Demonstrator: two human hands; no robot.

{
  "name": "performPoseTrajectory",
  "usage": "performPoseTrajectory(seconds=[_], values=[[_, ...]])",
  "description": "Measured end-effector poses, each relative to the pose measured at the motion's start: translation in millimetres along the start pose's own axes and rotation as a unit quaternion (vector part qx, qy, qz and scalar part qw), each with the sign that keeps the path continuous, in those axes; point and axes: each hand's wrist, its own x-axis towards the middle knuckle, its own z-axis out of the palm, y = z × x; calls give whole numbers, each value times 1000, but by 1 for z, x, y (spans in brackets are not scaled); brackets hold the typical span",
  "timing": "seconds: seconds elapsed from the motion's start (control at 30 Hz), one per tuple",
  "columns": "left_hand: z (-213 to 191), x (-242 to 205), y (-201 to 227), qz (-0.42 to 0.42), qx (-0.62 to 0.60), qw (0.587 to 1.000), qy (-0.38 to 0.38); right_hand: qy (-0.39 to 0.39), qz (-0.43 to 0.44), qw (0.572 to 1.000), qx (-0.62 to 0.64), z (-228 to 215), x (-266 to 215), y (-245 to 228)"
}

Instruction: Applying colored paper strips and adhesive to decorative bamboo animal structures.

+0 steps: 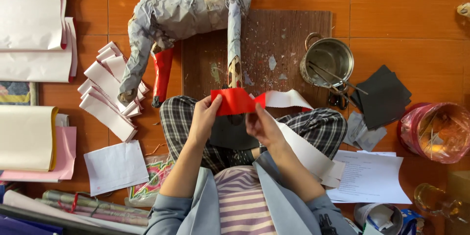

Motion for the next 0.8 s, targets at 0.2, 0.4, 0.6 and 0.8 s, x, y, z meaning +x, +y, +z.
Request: performPoseTrajectory(seconds=[0.2, 0.4, 0.6, 0.8], values=[[-9, 16, -19, -16, -11, 999, 41, 137, -249, 955, -85, 86, -13, -18], [1, 20, -32, 16, 95, 991, 97, 191, -344, 900, -187, 77, -11, 8], [34, -16, 9, 339, 455, 794, 218, 212, -296, 922, -135, 88, -12, 6], [18, 1, -31, 114, 324, 936, 81, 205, -279, 929, -129, 55, 7, 16]])
